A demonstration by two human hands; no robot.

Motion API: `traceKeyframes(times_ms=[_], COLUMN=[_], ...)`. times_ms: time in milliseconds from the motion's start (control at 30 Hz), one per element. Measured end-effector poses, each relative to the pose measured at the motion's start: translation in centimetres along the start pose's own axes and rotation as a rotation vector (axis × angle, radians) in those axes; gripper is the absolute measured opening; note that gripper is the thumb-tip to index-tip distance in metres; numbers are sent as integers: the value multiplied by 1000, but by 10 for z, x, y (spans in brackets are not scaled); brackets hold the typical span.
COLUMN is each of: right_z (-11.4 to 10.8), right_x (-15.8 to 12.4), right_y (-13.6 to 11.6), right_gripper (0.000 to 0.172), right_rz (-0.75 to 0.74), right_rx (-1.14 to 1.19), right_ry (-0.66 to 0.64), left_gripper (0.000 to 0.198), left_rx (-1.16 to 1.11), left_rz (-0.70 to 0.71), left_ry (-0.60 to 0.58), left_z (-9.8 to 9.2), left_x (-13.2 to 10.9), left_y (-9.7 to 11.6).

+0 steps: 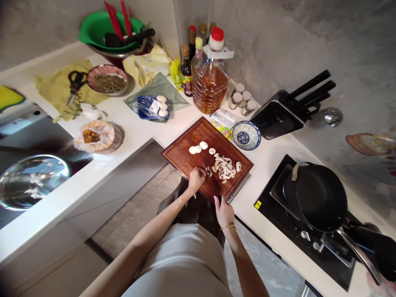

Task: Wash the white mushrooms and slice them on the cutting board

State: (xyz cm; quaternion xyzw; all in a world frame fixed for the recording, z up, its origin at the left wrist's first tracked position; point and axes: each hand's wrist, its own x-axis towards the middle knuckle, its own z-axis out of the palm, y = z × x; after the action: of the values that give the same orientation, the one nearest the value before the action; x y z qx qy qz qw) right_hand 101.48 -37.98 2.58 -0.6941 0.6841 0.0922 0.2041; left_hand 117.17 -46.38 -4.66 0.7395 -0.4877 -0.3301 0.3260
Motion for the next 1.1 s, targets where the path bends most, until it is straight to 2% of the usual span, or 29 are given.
traceKeyframes(times_ms=[267,400,500,667,800,833,900,967,1000,1033,1100], right_z=[4,14,24,30,17,12,3,-4,-7,-10,-14], right_x=[4,17,26,19,3,1,-3,-4,-5,-4,-3], right_y=[-3,-10,-11,5,20,23,28,32,34,36,38], right_gripper=[55,55,59,73,70,67,61,57,55,53,49], right_rz=[7,22,8,2,67,70,67,58,52,43,14], right_rx=[-3,-3,93,316,353,345,290,192,143,103,58], right_ry=[-12,-4,44,179,157,151,163,196,215,231,253], left_gripper=[17,18,17,16,15,19,25,27,27,27,28], left_rx=[35,53,59,32,-68,-87,-104,-78,-44,5,133], left_rz=[16,25,13,39,124,137,169,237,290,357,515], left_ry=[5,-3,-11,-61,-144,-130,-16,123,147,119,-82], left_z=[0,-1,-2,-2,0,-2,-12,-29,-38,-47,-61], left_x=[0,-1,-1,3,11,12,14,15,16,17,21], left_y=[2,2,3,9,19,22,27,33,36,40,48])
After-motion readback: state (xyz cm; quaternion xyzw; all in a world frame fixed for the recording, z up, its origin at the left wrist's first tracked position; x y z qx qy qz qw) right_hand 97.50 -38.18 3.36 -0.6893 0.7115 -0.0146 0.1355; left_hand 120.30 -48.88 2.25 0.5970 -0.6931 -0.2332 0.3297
